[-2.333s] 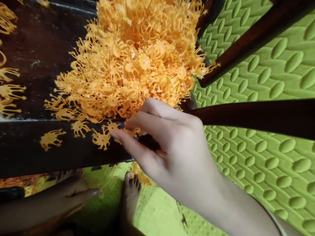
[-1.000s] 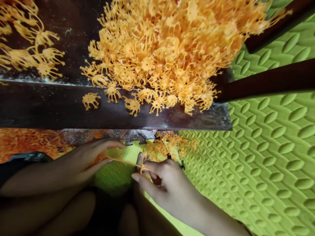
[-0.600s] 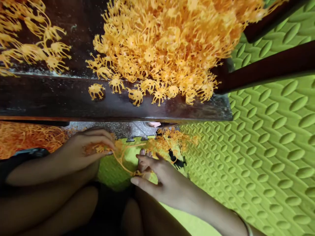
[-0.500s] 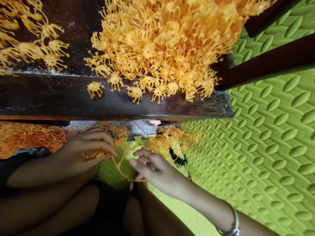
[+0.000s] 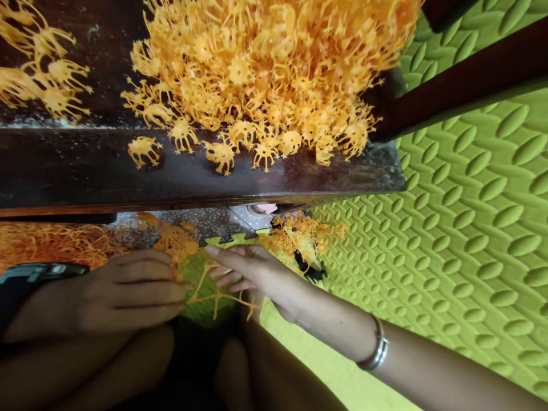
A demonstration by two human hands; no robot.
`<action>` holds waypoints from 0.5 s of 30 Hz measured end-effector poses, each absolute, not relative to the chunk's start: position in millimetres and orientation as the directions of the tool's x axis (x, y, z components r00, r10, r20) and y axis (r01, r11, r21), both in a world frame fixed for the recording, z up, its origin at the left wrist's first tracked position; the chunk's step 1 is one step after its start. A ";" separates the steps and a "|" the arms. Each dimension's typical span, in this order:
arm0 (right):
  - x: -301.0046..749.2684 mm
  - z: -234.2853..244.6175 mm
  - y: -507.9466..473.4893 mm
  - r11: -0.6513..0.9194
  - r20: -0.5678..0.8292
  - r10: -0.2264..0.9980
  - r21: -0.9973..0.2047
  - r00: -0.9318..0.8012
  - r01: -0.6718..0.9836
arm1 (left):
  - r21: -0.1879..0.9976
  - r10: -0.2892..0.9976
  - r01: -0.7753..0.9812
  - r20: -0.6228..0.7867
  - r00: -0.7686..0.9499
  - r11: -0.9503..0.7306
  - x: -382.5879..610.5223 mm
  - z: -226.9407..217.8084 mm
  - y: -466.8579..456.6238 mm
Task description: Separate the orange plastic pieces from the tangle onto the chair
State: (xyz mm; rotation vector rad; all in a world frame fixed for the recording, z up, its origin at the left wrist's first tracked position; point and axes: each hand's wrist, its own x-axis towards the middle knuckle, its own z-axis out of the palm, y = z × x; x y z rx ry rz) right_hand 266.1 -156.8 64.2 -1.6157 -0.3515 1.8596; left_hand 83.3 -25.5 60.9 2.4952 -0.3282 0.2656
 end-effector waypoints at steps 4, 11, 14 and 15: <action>266.6 59.7 -157.1 -0.753 -0.758 0.632 -0.554 -0.160 -0.355 | 0.587 -0.383 -0.416 0.188 0.905 -0.695 78.6 58.6 -25.9; 271.1 64.3 -161.3 -0.554 -0.634 0.759 -0.512 -0.146 -0.657 | 0.386 -0.446 -0.471 0.158 0.881 -0.793 89.3 52.7 -29.2; 271.8 59.6 -170.0 -0.531 -0.620 0.771 -0.500 -0.145 -0.684 | 0.372 -0.441 -0.455 0.127 0.889 -0.809 90.4 49.5 -28.3; 270.8 56.9 -173.1 -0.556 -0.648 0.748 -0.492 -0.145 -0.670 | 0.370 -0.456 -0.466 0.121 0.882 -0.804 89.4 48.3 -28.1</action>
